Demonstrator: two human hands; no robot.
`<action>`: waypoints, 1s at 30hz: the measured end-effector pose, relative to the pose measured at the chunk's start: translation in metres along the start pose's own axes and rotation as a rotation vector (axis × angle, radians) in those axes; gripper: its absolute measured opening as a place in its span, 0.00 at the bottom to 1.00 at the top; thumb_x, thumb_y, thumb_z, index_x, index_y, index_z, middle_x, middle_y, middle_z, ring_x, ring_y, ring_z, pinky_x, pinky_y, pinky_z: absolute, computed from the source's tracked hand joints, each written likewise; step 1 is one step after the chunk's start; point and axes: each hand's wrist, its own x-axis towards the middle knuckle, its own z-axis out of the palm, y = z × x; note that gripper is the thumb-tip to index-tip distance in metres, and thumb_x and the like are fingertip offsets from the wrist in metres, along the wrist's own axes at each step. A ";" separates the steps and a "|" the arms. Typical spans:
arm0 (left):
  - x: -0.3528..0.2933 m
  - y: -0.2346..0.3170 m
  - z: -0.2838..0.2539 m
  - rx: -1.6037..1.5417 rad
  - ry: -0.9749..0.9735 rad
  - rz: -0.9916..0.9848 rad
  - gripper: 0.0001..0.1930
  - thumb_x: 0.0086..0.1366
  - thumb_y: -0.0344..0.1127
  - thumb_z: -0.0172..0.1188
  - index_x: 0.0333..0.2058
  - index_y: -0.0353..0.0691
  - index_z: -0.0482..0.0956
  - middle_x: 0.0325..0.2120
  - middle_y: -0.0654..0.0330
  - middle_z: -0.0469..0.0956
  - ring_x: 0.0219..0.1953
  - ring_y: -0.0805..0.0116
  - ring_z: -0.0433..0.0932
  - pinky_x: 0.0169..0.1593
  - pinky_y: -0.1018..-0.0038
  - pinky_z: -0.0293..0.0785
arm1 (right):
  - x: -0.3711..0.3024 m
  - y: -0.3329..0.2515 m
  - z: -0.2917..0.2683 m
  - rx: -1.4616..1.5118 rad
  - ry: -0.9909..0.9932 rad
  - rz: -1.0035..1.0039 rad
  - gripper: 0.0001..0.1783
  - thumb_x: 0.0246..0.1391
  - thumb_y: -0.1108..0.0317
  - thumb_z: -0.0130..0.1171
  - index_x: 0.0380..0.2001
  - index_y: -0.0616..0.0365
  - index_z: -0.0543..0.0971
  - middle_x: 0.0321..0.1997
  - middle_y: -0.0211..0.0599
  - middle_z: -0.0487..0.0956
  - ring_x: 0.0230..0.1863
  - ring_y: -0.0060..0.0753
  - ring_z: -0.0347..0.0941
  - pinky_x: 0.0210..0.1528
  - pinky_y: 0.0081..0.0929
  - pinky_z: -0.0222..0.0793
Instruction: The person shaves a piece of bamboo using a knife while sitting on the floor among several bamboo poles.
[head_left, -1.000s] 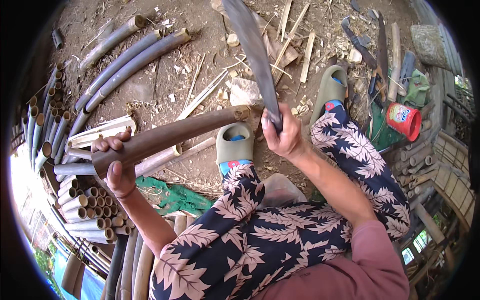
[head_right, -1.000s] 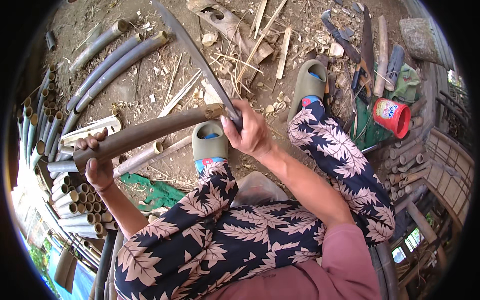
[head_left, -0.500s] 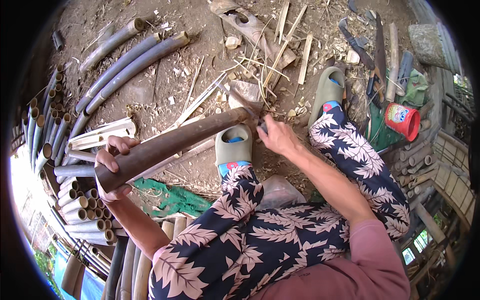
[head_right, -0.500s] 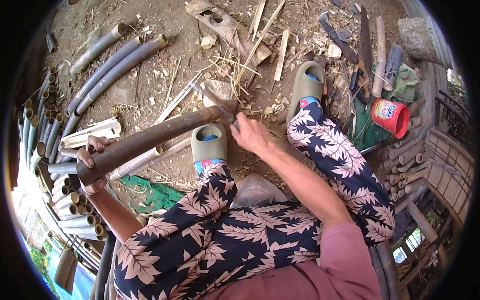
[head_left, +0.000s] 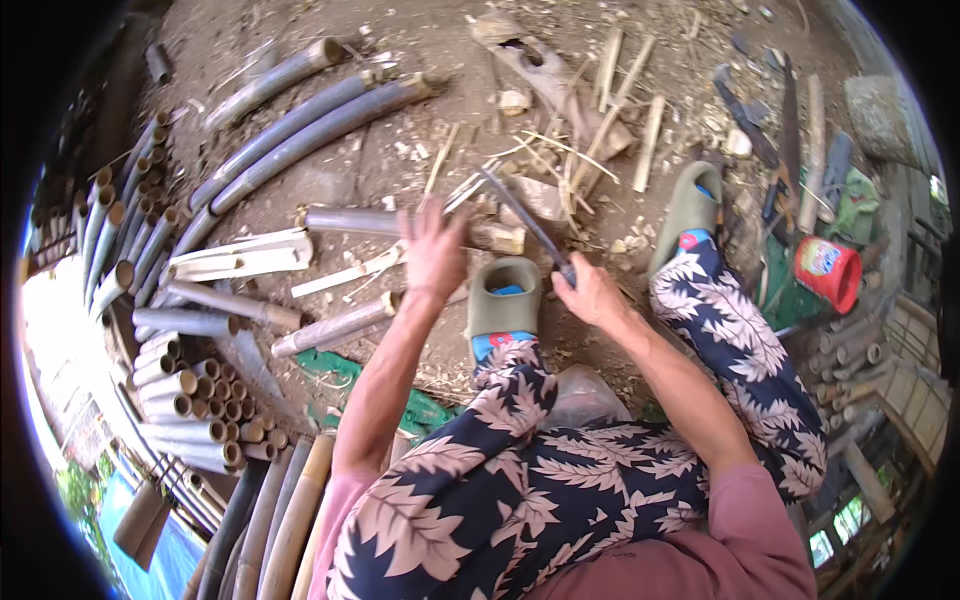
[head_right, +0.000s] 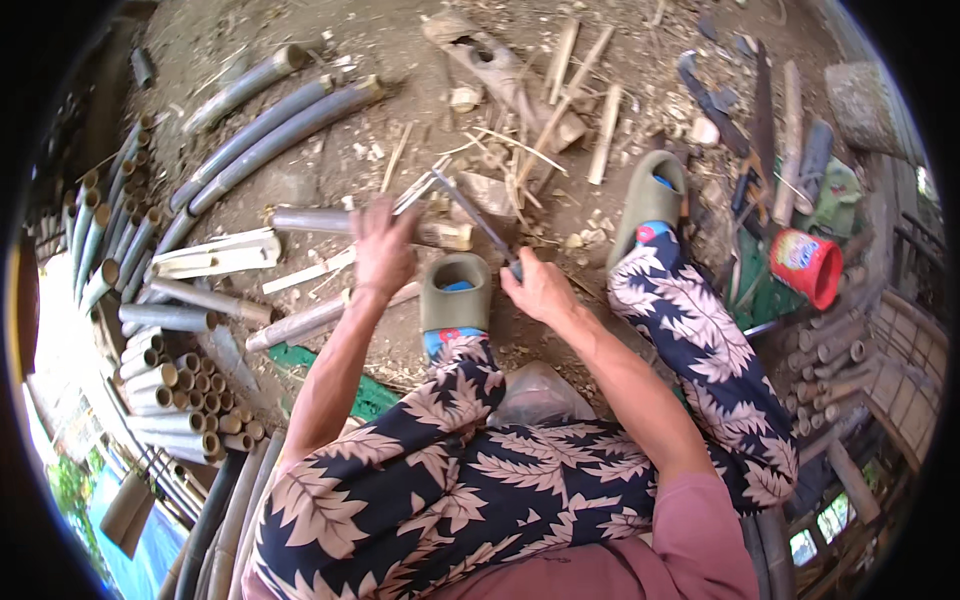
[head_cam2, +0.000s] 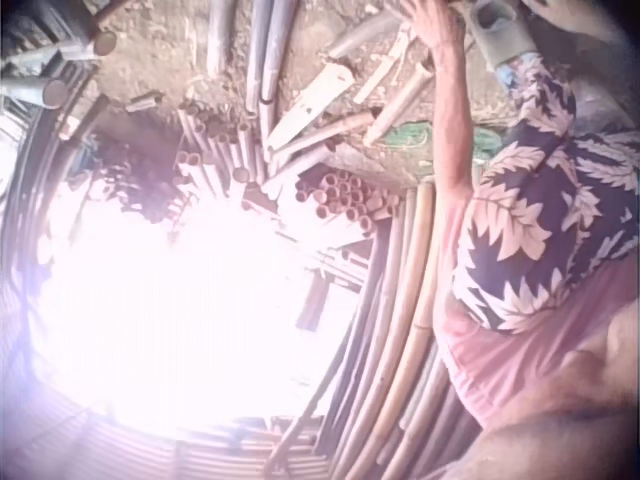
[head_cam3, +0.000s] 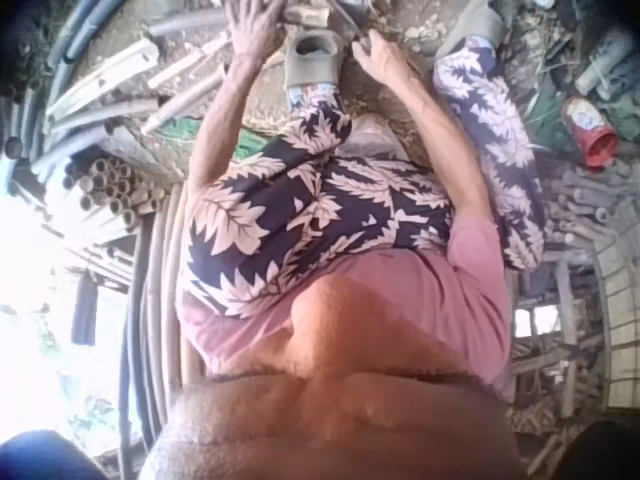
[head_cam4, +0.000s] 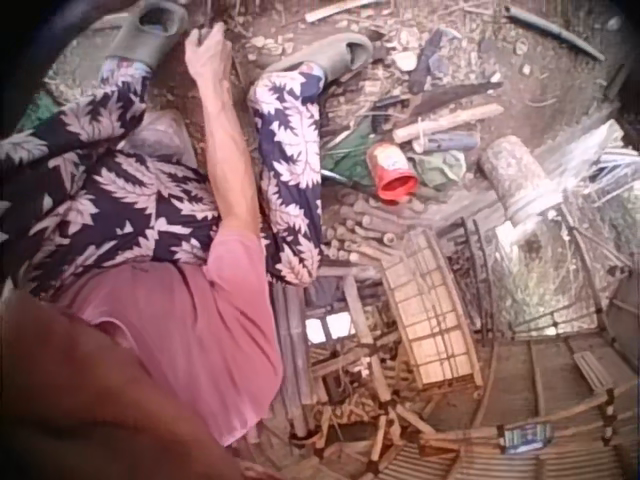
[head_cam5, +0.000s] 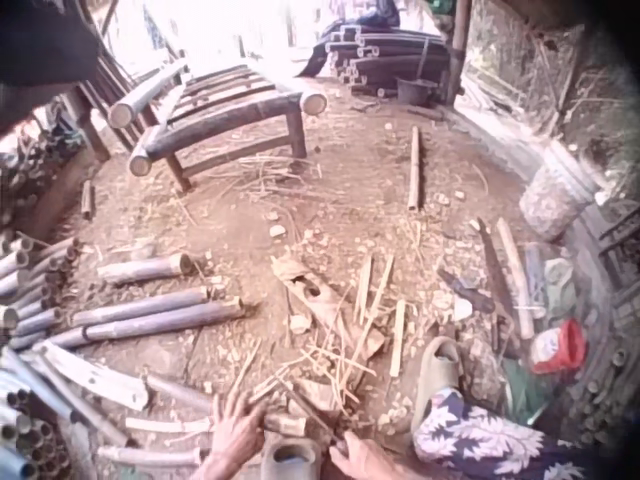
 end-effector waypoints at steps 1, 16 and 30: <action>0.007 -0.001 0.000 -0.080 -0.102 0.054 0.25 0.52 0.28 0.59 0.52 0.49 0.73 0.46 0.50 0.72 0.56 0.53 0.68 0.66 0.49 0.52 | 0.002 0.001 -0.002 0.005 -0.009 0.022 0.19 0.56 0.54 0.55 0.36 0.62 0.70 0.24 0.61 0.77 0.31 0.65 0.76 0.32 0.53 0.70; 0.033 -0.030 -0.159 -1.653 0.991 -0.482 0.21 0.63 0.42 0.59 0.52 0.48 0.63 0.31 0.62 0.71 0.28 0.67 0.75 0.41 0.63 0.76 | -0.013 -0.013 -0.028 0.163 0.270 -0.270 0.20 0.60 0.55 0.55 0.41 0.64 0.69 0.29 0.55 0.76 0.31 0.59 0.75 0.35 0.45 0.69; -0.002 -0.071 -0.123 -1.823 0.883 -0.606 0.10 0.62 0.39 0.62 0.38 0.43 0.73 0.30 0.62 0.76 0.36 0.66 0.77 0.51 0.61 0.73 | -0.016 -0.065 -0.037 0.171 0.367 -0.419 0.19 0.61 0.55 0.53 0.42 0.62 0.70 0.28 0.49 0.78 0.25 0.47 0.79 0.25 0.39 0.73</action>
